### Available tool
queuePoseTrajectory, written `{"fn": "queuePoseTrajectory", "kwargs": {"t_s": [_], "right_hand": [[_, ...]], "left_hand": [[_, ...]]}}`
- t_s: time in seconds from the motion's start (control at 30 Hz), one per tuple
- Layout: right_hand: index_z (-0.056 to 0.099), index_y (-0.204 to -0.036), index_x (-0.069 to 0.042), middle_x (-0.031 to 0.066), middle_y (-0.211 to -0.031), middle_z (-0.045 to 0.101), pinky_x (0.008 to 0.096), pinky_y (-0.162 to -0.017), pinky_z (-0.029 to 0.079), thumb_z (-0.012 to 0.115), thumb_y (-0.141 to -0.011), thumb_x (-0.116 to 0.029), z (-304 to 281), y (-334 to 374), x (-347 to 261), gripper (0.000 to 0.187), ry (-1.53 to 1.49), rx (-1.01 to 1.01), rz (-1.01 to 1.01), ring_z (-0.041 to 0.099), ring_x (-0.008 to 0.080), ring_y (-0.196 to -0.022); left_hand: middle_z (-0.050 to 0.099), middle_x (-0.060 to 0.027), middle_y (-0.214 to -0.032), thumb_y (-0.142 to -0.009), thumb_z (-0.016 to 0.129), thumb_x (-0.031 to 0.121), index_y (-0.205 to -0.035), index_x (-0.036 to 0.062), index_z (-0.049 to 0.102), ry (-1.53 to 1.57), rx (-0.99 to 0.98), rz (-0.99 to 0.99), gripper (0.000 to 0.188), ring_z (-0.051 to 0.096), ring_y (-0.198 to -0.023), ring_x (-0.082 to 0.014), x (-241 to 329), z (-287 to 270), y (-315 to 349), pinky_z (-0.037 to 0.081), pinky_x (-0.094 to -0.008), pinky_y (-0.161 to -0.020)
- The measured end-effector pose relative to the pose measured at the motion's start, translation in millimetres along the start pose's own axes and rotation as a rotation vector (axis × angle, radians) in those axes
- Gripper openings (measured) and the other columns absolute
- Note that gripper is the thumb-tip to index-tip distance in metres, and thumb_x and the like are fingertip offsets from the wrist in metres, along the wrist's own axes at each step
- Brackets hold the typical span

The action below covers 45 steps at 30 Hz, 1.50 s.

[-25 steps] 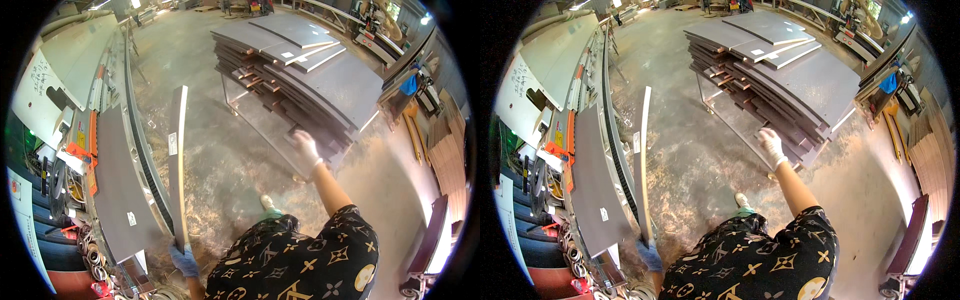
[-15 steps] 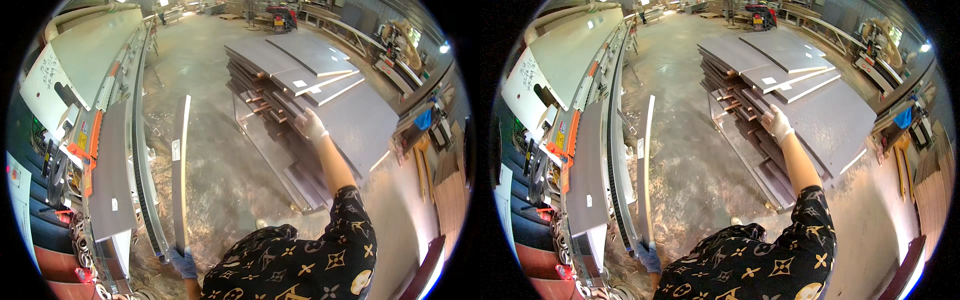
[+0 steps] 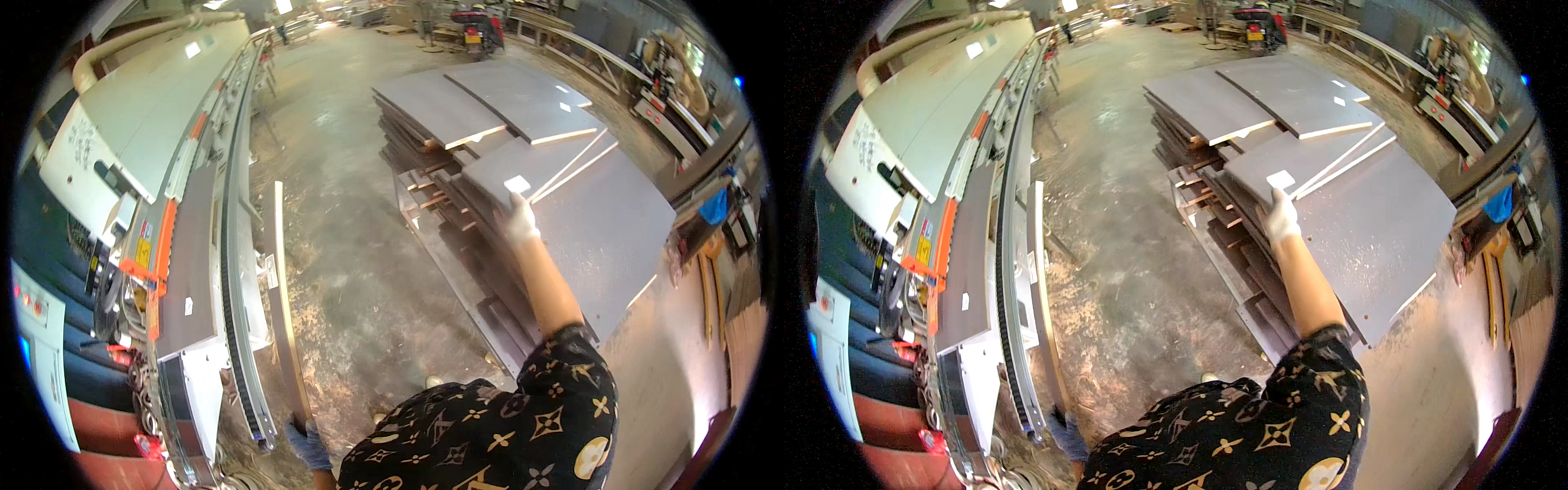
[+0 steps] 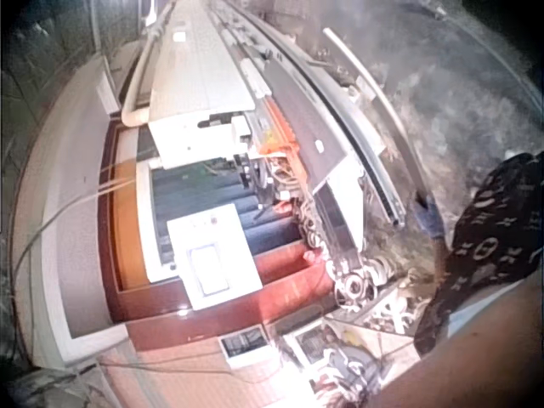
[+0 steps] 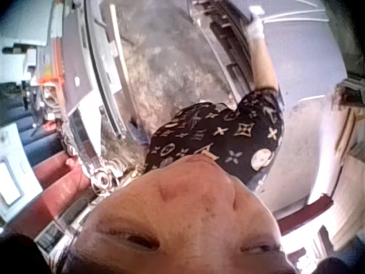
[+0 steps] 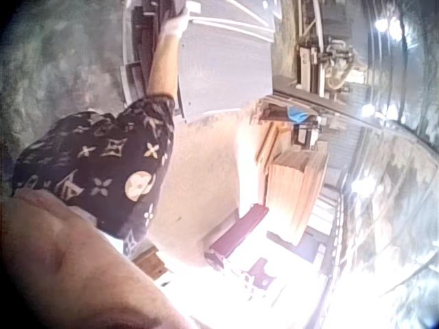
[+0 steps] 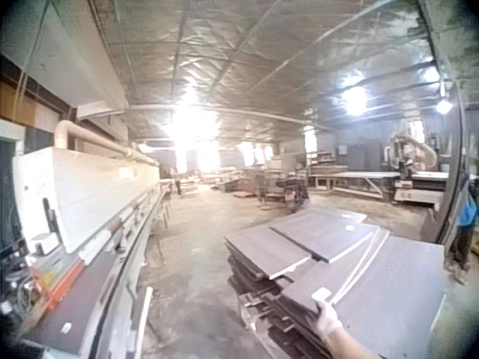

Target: The person unpacks a metal sheet from a cardboard box, places it on a circular machine, and uses shears to cut a circular piece. The person then repeatedly picks up large metal sheets from a stack, carries them to a machine, and places them on a stack.

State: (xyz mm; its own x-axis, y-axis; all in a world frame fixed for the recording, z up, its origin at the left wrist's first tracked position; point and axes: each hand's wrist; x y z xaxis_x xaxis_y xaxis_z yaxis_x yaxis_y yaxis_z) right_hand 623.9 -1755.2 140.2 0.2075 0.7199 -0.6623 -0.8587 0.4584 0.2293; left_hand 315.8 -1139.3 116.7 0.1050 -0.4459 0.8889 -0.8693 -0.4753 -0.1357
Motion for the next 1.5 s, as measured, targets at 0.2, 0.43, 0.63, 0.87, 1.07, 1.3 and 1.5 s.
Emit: {"fn": "queuePoseTrajectory", "kwargs": {"t_s": [0.2, 0.43, 0.63, 0.87, 1.07, 1.3, 1.5], "right_hand": [[0.039, -0.133, -0.006, 0.0097, -0.129, 0.046, 0.0368, -0.101, 0.037, 0.062, -0.082, -0.033, -10.9, 266.6, -29.8, 0.062, 0.138, -0.129, 0.1, 0.047, 0.0247, -0.115], [0.055, -0.111, -0.002, 0.0081, -0.107, 0.059, 0.034, -0.087, 0.046, 0.063, -0.082, -0.037, -27.8, 246.0, -45.6, 0.046, 0.185, -0.037, 0.013, 0.055, 0.0216, -0.1], [0.054, -0.118, -0.003, 0.0104, -0.114, 0.058, 0.0375, -0.094, 0.041, 0.058, -0.084, -0.038, 9.2, 227.1, -18.6, 0.049, 0.189, 0.049, -0.008, 0.053, 0.0255, -0.104], [0.049, -0.125, -0.001, 0.0104, -0.125, 0.052, 0.0363, -0.099, 0.036, 0.045, -0.091, -0.041, 57.9, 288.9, -37.5, 0.053, 0.387, 0.11, 0.088, 0.049, 0.027, -0.111], [0.045, -0.129, 0.001, 0.0118, -0.131, 0.048, 0.0356, -0.101, 0.034, 0.048, -0.092, -0.036, -12.2, 320.3, -34.9, 0.053, 0.329, 0.161, 0.114, 0.046, 0.0272, -0.116], [0.05, -0.126, -0.001, 0.0107, -0.126, 0.054, 0.0366, -0.098, 0.038, 0.057, -0.087, -0.038, -65.9, 337.4, -4.8, 0.054, 0.427, 0.274, -0.093, 0.051, 0.0262, -0.112], [0.054, -0.122, -0.003, 0.0079, -0.123, 0.056, 0.0368, -0.096, 0.039, 0.051, -0.09, -0.038, -95.1, 338.7, 16.7, 0.048, 0.297, 0.281, -0.004, 0.052, 0.0262, -0.113]], "left_hand": [[0.054, -0.0162, -0.107, -0.083, 0.065, 0.027, -0.117, -0.0047, 0.047, -0.162, -0.073, 0.04, 0.049, 0.053, -0.096, -0.025, 27.1, 19.9, -34.7, 0.043, -0.0359, -0.085], [0.056, -0.0176, -0.1, -0.072, 0.07, 0.024, -0.109, -0.0005, 0.053, -0.245, -0.097, 0.197, 0.048, 0.056, -0.091, -0.0324, 36.5, 49.5, -68.6, 0.045, -0.0388, -0.081], [0.054, -0.0145, -0.095, -0.063, 0.072, 0.02, -0.103, 0.0077, 0.054, -0.551, 0.073, 0.135, 0.045, 0.055, -0.09, -0.0356, 48.7, -1.1, -52.1, 0.046, -0.0429, -0.077], [0.055, -0.0121, -0.097, -0.061, 0.073, 0.016, -0.106, 0.0097, 0.054, -0.756, 0.31, 0.097, 0.049, 0.054, -0.091, -0.0338, 11.3, -99.4, -23.9, 0.047, -0.0427, -0.077], [0.055, -0.0129, -0.101, -0.065, 0.075, 0.023, -0.11, 0.0104, 0.054, -0.95, 0.434, 0.012, 0.051, 0.056, -0.091, -0.0327, -52.2, -228.2, -34.7, 0.047, -0.0424, -0.078], [0.055, -0.0139, -0.109, -0.071, 0.072, 0.029, -0.121, 0.0115, 0.048, -1.094, 0.447, -0.149, 0.059, 0.055, -0.097, -0.0337, -167.1, -353.9, -58.1, 0.047, -0.0433, -0.081], [0.048, -0.0128, -0.128, -0.074, 0.067, 0.034, -0.126, 0.0156, 0.049, -0.97, 0.544, -0.216, 0.058, 0.039, -0.124, -0.0333, -216.0, -376.1, -126.0, 0.025, -0.046, -0.106]]}}
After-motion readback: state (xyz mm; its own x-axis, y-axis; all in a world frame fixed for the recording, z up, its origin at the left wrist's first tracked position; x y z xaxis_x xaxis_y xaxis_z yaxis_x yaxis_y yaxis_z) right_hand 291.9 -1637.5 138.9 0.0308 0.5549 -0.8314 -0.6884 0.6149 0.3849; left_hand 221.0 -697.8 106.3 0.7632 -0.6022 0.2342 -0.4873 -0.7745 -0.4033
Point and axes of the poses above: each hand's wrist, its own y-axis away from the middle knuckle, its own z-axis out of the palm, x = y × z
